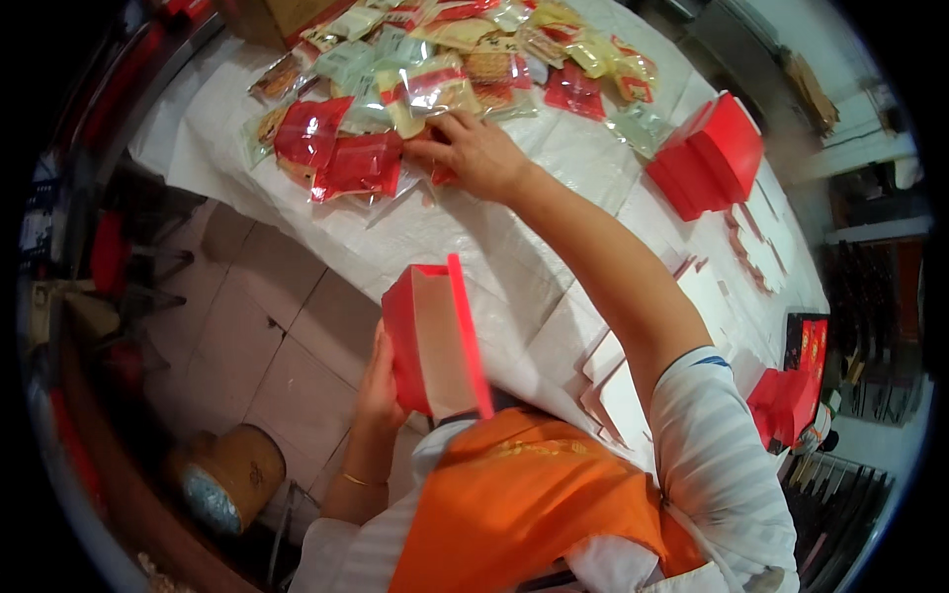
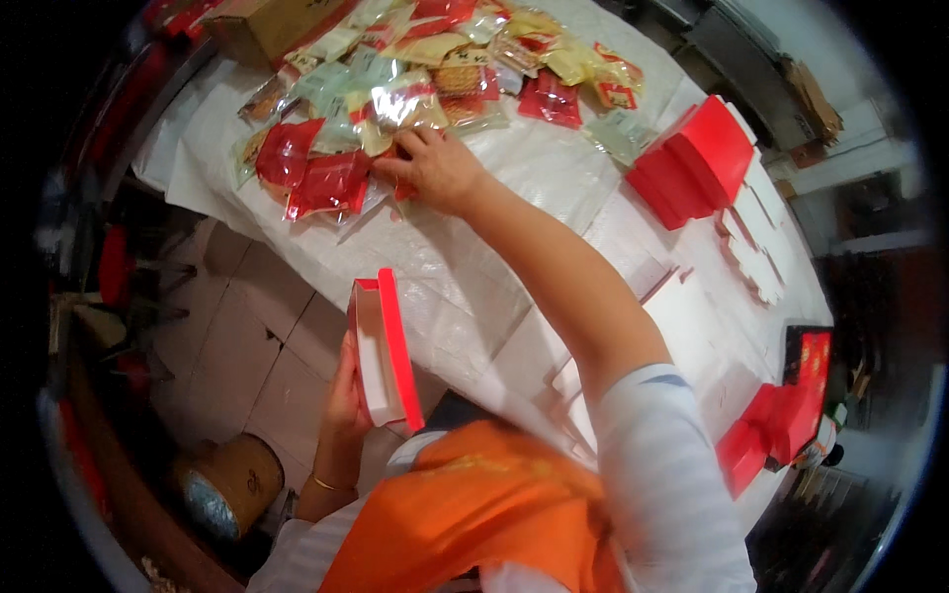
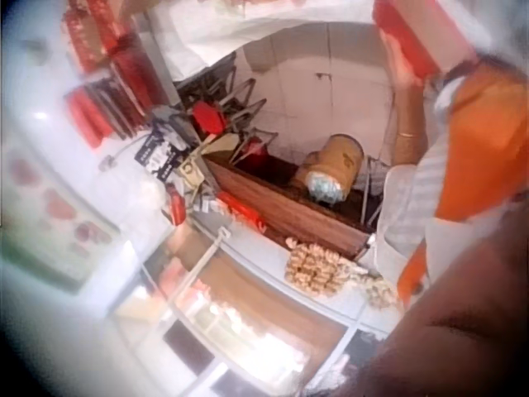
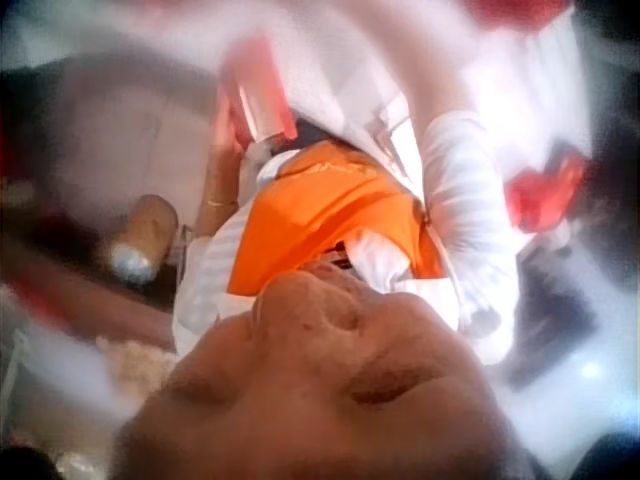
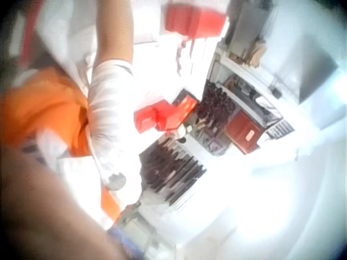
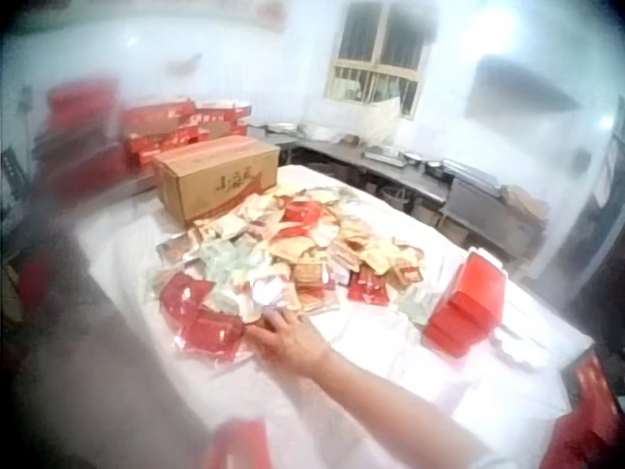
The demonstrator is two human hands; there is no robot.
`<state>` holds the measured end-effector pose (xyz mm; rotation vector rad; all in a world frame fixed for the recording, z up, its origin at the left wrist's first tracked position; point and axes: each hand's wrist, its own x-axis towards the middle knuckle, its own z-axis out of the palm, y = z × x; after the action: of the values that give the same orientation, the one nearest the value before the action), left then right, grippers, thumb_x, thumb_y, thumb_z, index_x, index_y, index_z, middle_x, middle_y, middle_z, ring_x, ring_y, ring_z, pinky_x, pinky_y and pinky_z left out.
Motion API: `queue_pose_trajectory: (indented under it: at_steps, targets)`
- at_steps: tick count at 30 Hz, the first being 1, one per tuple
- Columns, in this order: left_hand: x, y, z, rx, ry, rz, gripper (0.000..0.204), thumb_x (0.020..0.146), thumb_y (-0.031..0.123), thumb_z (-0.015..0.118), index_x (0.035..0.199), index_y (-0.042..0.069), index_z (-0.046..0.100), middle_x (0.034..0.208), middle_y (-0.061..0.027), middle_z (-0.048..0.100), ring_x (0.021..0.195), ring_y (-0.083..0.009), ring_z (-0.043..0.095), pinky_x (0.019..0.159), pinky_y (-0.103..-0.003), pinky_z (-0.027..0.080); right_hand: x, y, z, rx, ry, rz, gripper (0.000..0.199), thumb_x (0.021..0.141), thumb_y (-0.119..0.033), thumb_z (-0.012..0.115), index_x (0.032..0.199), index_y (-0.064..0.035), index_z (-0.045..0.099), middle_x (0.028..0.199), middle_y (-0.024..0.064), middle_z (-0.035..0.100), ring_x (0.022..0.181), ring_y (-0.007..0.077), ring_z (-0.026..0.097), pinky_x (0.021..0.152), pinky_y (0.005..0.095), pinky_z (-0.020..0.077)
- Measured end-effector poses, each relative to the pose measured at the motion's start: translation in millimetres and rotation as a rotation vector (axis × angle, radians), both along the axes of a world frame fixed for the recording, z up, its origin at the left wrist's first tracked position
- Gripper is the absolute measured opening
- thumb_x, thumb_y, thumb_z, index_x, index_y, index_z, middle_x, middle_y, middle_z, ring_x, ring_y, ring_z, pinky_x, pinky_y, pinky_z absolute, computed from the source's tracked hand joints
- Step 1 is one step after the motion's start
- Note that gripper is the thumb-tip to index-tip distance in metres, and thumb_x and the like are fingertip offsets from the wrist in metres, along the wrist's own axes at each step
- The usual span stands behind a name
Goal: The person assembles small red boxes from flat white cardboard sheets. They fold the sheets along pre-scored lines to form the box shape, insert small packaged items into the boxes, and then close the lids. The finished boxes are stacked on the table.
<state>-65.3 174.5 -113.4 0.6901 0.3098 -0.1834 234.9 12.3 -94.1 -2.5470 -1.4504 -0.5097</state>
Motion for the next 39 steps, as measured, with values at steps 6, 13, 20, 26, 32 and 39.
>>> queue_pose_trajectory:
  at_steps: [6,13,20,26,32,39]
  targets:
    - [21,-16,25,0.037,-0.007,0.097,0.056,0.113,0.037,0.033,0.160,0.008,0.022,0.157,-0.0103,0.039,0.143,-0.0217,0.042,0.117,-0.040,0.038,3,-9,6,0.014,0.260,-0.077,0.040,0.081,-0.015,0.075,0.119,-0.0209,0.064,0.124,0.0098,0.058,0.115,0.0346,0.059,0.092,0.0452,0.0542]
    - [48,-45,21,0.217,0.033,0.241,0.059,0.113,0.039,0.037,0.161,0.011,0.019,0.159,-0.0098,0.037,0.143,-0.0226,0.041,0.117,-0.041,0.038,-76,-95,110,1.034,1.090,-0.352,0.038,0.087,-0.014,0.075,0.120,-0.0028,0.060,0.113,0.0103,0.070,0.104,0.0207,0.070,0.087,0.0338,0.0574]
    - [61,-87,20,0.497,-0.142,0.213,0.068,0.111,0.043,0.038,0.163,0.008,0.011,0.161,-0.0145,0.031,0.145,-0.0271,0.037,0.118,-0.042,0.035,-184,-116,164,0.721,0.536,-0.417,0.039,0.085,-0.014,0.079,0.116,-0.0019,0.058,0.102,0.0159,0.068,0.091,0.0282,0.069,0.082,0.0352,0.0549]
    - [54,-118,21,0.516,-0.232,0.169,0.069,0.111,0.045,0.040,0.163,0.011,0.011,0.161,-0.0144,0.031,0.144,-0.0289,0.039,0.116,-0.043,0.039,-220,-139,181,0.441,0.442,-0.624,0.033,0.087,-0.020,0.077,0.104,-0.0013,0.055,0.095,0.0173,0.064,0.089,0.0377,0.065,0.074,0.0437,0.0524]
    - [40,-151,25,0.303,-0.240,0.053,0.073,0.111,0.045,0.040,0.162,0.002,0.009,0.161,-0.0171,0.029,0.145,-0.0276,0.036,0.118,-0.040,0.032,-239,-157,175,0.307,0.144,-0.626,0.026,0.087,-0.025,0.076,0.090,-0.0040,0.062,0.099,0.0129,0.062,0.094,0.0321,0.057,0.084,0.0384,0.0482]
    - [21,-176,37,0.219,-0.283,-0.098,0.073,0.110,0.045,0.041,0.162,0.004,0.010,0.158,-0.0154,0.034,0.142,-0.0272,0.039,0.117,-0.040,0.035,-254,-199,169,0.298,0.042,-0.656,0.026,0.087,-0.026,0.075,0.079,-0.0034,0.064,0.107,0.0126,0.061,0.100,0.0323,0.054,0.091,0.0425,0.0452]
